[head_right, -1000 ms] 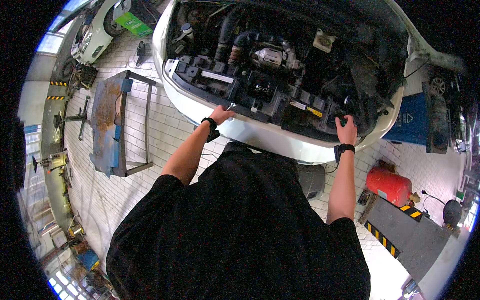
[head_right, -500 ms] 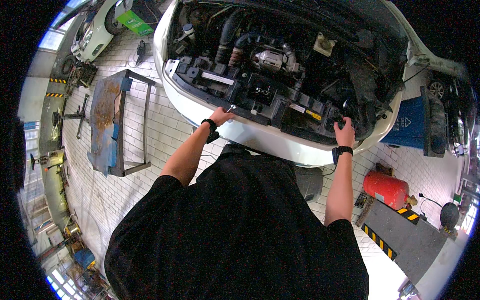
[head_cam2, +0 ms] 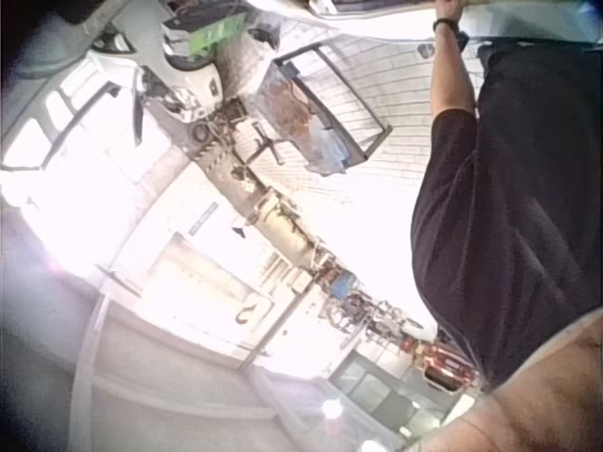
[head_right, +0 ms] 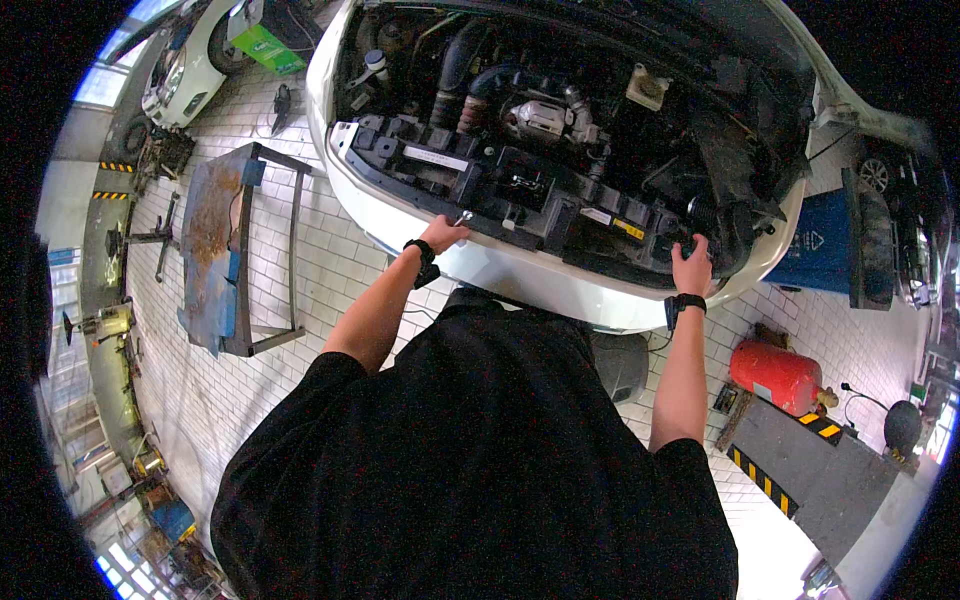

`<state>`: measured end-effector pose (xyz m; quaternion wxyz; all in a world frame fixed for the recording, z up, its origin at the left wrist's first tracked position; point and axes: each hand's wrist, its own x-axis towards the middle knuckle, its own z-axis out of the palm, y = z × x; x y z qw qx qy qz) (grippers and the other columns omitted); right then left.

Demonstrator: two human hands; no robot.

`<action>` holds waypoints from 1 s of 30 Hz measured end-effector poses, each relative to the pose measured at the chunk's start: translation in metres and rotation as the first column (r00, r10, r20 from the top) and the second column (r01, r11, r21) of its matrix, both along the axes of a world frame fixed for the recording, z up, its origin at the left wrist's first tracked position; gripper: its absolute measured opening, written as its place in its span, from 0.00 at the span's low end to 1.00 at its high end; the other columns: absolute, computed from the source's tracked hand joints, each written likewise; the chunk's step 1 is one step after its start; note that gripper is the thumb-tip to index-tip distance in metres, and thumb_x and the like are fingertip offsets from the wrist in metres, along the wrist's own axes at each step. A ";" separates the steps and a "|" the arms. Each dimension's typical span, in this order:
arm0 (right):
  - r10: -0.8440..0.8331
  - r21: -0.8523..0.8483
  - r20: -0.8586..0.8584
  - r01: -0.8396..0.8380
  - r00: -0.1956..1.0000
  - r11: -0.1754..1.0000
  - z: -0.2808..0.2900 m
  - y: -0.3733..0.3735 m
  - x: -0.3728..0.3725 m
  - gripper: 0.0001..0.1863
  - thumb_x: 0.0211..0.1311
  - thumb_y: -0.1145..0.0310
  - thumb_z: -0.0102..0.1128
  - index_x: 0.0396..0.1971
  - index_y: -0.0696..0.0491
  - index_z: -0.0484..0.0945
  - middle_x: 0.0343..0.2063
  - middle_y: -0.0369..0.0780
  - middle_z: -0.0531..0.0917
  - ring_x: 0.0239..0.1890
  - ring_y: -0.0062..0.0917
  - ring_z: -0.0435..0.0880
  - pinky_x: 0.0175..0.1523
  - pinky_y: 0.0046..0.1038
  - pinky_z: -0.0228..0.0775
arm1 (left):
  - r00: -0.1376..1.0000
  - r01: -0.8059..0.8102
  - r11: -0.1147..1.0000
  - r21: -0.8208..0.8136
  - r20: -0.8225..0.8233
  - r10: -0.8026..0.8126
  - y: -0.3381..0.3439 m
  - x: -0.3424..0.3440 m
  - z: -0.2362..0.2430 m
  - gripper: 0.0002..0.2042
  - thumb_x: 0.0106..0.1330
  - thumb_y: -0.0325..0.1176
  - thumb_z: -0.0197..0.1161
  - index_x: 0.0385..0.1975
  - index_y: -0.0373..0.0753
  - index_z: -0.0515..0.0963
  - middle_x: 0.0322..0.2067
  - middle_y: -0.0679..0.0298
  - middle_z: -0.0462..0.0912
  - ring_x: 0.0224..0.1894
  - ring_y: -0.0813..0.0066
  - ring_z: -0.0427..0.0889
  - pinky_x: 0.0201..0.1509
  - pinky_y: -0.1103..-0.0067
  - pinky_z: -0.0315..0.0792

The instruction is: Repairing the front panel of a car engine bay using a screwdriver and wrench.

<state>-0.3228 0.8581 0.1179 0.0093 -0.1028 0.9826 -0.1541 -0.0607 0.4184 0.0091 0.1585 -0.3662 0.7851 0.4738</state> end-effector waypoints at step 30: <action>-0.001 0.029 0.007 0.001 1.000 1.000 0.002 0.001 -0.003 0.23 0.61 0.51 0.55 0.47 0.52 0.70 0.42 0.48 0.81 0.44 0.47 0.79 0.47 0.43 0.71 | 1.000 -0.001 1.000 0.013 -0.016 0.001 0.000 -0.001 -0.002 0.23 0.48 0.47 0.66 0.28 0.27 0.81 0.25 0.52 0.82 0.31 0.61 0.82 0.38 0.71 0.73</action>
